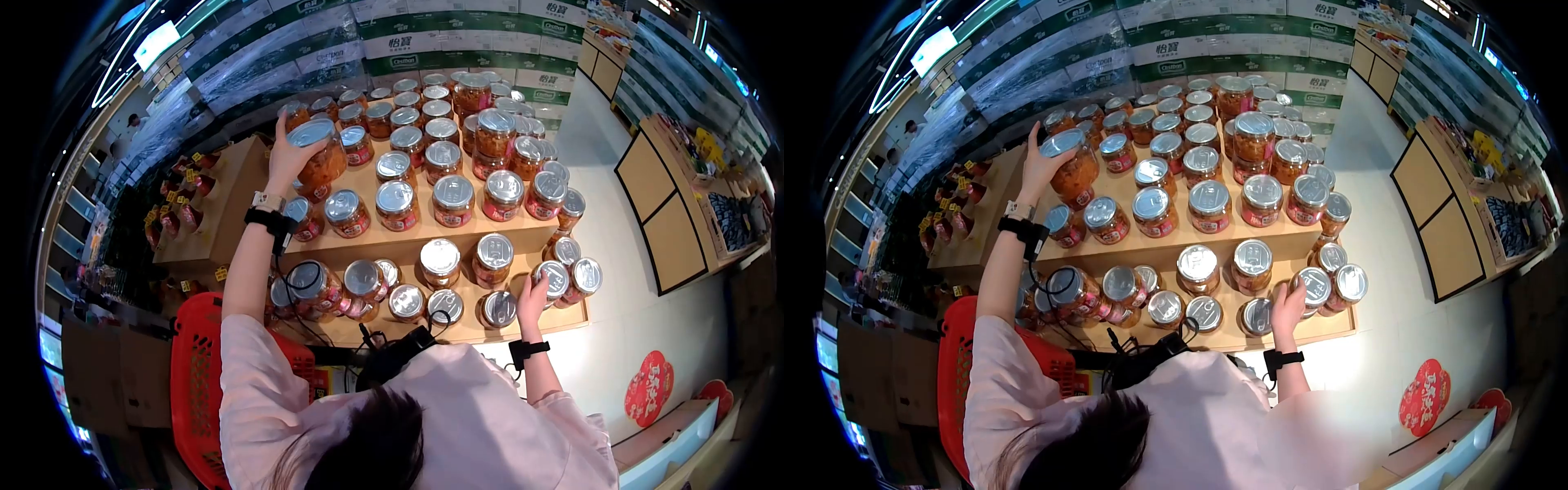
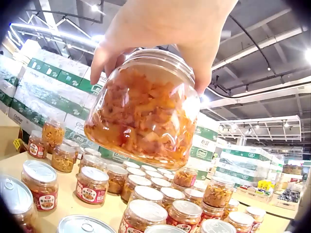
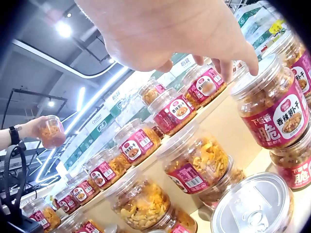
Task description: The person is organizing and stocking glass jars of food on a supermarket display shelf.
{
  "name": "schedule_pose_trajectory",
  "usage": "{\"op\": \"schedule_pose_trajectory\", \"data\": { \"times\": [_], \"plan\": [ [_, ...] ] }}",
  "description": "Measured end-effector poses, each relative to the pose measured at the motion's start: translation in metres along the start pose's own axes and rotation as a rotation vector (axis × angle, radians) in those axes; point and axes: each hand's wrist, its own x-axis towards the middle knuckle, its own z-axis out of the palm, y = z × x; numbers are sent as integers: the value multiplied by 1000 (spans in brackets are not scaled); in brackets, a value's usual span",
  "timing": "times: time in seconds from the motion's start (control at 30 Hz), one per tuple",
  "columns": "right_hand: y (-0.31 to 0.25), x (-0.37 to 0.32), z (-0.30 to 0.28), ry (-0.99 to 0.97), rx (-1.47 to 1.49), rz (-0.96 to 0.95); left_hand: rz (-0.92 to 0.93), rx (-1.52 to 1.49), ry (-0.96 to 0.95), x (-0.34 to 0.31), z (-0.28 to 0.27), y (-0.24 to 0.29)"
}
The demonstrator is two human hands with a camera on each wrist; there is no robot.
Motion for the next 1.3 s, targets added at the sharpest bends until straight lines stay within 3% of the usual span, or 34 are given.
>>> {"op": "schedule_pose_trajectory", "data": {
  "times": [0.23,0.33,0.57,0.6,0.8,0.87,0.97,1.0,1.03,1.1,1.2,1.23,1.3],
  "plan": [
    [-15,3,9,20,70,-47,5,40,40,38,56,-59],
    [-26,8,12,-28,35,0,-88,91,-33,34,68,-51],
    [-33,16,37,-47,6,-1,-135,88,-77,43,127,-101],
    [-34,17,41,-49,0,5,-75,82,-35,48,147,-129],
    [-38,20,56,-81,-33,41,-115,276,-327,24,172,-165],
    [-38,23,60,-80,-21,47,-268,260,-424,22,177,-177],
    [-39,29,68,-76,-68,8,-195,249,-519,29,168,-176],
    [-46,29,70,-83,-98,-35,-256,199,-620,33,153,-156],
    [-49,30,72,-93,-114,-66,-235,142,-696,36,163,-178],
    [-53,29,78,-97,-128,-110,-354,249,-1025,33,147,-159],
    [-54,26,75,-95,-94,-123,-91,583,-1255,7,142,-143],
    [-56,26,72,-92,-73,-119,-95,721,-1183,-5,148,-146],
    [-65,25,58,-103,-23,-76,-130,657,-1198,-4,143,-140]
  ]
}}
